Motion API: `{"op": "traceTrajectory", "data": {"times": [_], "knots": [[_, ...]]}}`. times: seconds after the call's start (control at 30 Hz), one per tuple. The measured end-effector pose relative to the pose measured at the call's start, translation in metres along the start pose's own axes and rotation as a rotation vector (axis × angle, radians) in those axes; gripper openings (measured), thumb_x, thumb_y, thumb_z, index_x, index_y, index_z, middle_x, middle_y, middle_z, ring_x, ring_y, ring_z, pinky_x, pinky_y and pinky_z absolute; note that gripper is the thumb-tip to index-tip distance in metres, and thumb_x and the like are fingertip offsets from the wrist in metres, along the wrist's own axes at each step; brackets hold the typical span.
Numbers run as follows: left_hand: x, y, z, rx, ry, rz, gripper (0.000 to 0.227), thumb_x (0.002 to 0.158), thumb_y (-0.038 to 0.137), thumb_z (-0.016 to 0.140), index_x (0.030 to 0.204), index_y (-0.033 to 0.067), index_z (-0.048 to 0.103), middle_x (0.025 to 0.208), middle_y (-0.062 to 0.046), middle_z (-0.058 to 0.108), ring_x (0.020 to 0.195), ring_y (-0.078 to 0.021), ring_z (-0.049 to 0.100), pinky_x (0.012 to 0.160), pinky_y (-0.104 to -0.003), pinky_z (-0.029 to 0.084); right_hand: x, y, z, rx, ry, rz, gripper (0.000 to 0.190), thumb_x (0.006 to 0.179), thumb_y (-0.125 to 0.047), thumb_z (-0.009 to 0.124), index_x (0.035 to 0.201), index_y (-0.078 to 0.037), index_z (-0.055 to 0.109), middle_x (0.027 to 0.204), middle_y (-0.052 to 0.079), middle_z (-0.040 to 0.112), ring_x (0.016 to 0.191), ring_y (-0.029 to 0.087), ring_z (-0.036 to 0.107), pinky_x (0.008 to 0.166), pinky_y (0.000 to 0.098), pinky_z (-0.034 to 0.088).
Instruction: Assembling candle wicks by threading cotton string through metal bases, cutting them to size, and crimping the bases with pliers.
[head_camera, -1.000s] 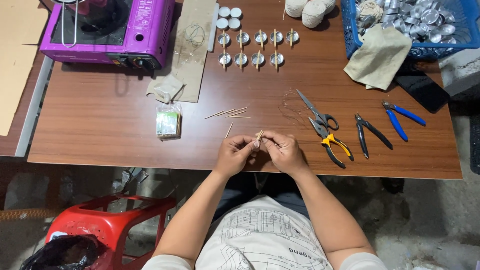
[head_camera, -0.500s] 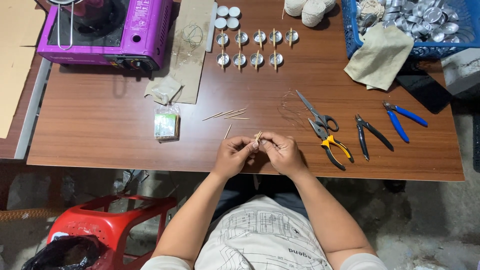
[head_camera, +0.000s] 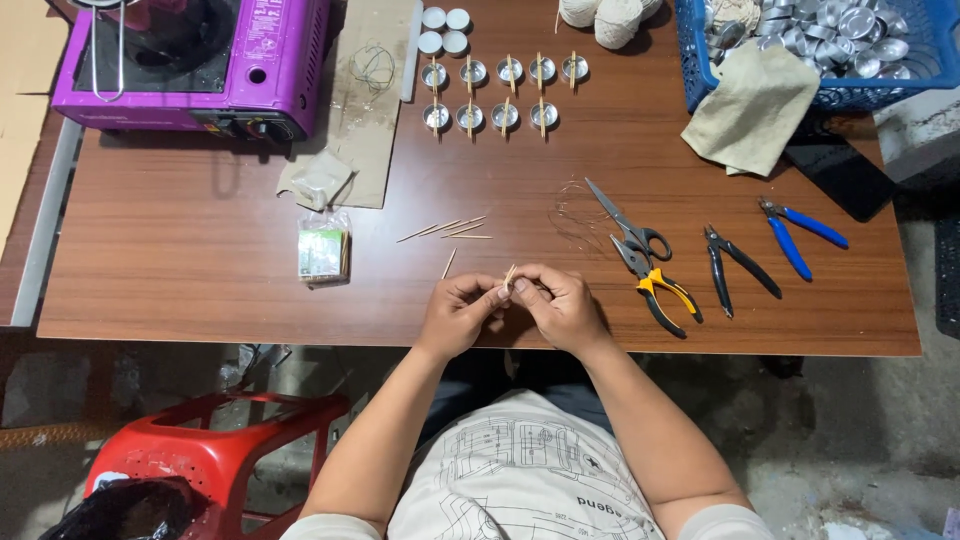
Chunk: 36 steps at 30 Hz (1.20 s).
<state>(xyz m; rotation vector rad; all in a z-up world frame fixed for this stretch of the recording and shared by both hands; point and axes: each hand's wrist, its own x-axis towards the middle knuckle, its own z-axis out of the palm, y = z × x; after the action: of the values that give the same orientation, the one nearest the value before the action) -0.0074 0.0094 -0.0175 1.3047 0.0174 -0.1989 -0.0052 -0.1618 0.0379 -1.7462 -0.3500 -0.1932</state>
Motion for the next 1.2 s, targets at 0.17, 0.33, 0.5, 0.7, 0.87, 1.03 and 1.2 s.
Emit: {"op": "traceTrajectory", "data": {"times": [0.17, 0.33, 0.5, 0.7, 0.87, 1.03, 1.2], "knots": [[-0.001, -0.001, 0.001, -0.01, -0.003, 0.003, 0.012, 0.092, 0.004, 0.076, 0.095, -0.0075, 0.075, 0.071, -0.018, 0.072, 0.062, -0.018, 0.068, 0.05, -0.034, 0.066, -0.004, 0.004, 0.0, -0.039, -0.007, 0.02, 0.013, 0.093, -0.01, 0.066, 0.093, -0.013, 0.079, 0.047, 0.002, 0.049, 0.047, 0.01, 0.043, 0.048, 0.0254, 0.039], [-0.003, 0.006, 0.001, -0.018, -0.017, -0.001, 0.014, 0.092, 0.004, 0.077, 0.097, -0.0086, 0.075, 0.07, -0.019, 0.071, 0.06, -0.0177, 0.067, 0.049, -0.034, 0.065, -0.009, 0.017, 0.002, -0.042, -0.008, 0.109, 0.012, 0.093, -0.01, 0.066, 0.094, -0.012, 0.078, 0.053, 0.009, 0.063, 0.051, 0.006, 0.055, 0.046, 0.0237, 0.046], [-0.003, -0.002, -0.001, -0.003, -0.033, 0.009, 0.012, 0.091, 0.004, 0.077, 0.095, -0.0076, 0.076, 0.07, -0.017, 0.072, 0.061, -0.0158, 0.067, 0.051, -0.033, 0.065, -0.01, 0.025, 0.001, 0.014, -0.039, 0.188, 0.01, 0.094, -0.008, 0.064, 0.092, -0.011, 0.074, 0.054, -0.001, 0.059, 0.056, 0.002, 0.054, 0.045, 0.0217, 0.05], [-0.002, -0.001, 0.0, -0.006, -0.026, -0.005, 0.013, 0.091, 0.005, 0.078, 0.096, -0.0063, 0.075, 0.069, -0.017, 0.071, 0.059, -0.0174, 0.068, 0.052, -0.035, 0.066, -0.011, 0.034, 0.0, -0.057, -0.021, 0.164, 0.011, 0.092, -0.009, 0.064, 0.09, -0.012, 0.074, 0.053, 0.005, 0.059, 0.052, 0.004, 0.056, 0.042, 0.0235, 0.049], [0.005, -0.011, -0.007, -0.009, -0.02, -0.027, 0.014, 0.091, 0.006, 0.078, 0.098, -0.0056, 0.075, 0.073, -0.016, 0.073, 0.066, -0.0147, 0.067, 0.056, -0.035, 0.067, -0.011, 0.032, 0.0, -0.05, 0.0, 0.127, 0.009, 0.091, -0.01, 0.066, 0.088, -0.011, 0.074, 0.056, 0.008, 0.063, 0.052, 0.007, 0.057, 0.044, 0.0264, 0.049], [0.005, -0.01, -0.007, 0.006, -0.013, -0.062, 0.014, 0.092, 0.007, 0.078, 0.098, -0.005, 0.075, 0.075, -0.017, 0.073, 0.068, -0.015, 0.067, 0.057, -0.036, 0.067, -0.009, 0.026, 0.0, -0.083, 0.021, 0.076, 0.008, 0.089, -0.01, 0.068, 0.089, -0.011, 0.075, 0.061, 0.01, 0.066, 0.055, 0.012, 0.057, 0.047, 0.0298, 0.048], [0.004, -0.002, -0.005, -0.025, 0.02, -0.067, 0.013, 0.093, 0.006, 0.077, 0.098, -0.0054, 0.075, 0.073, -0.018, 0.072, 0.067, -0.0168, 0.067, 0.054, -0.036, 0.067, -0.003, 0.01, -0.001, -0.083, 0.042, 0.053, 0.009, 0.091, -0.012, 0.068, 0.089, -0.012, 0.077, 0.051, 0.007, 0.046, 0.053, 0.014, 0.047, 0.05, 0.0303, 0.044]]}}
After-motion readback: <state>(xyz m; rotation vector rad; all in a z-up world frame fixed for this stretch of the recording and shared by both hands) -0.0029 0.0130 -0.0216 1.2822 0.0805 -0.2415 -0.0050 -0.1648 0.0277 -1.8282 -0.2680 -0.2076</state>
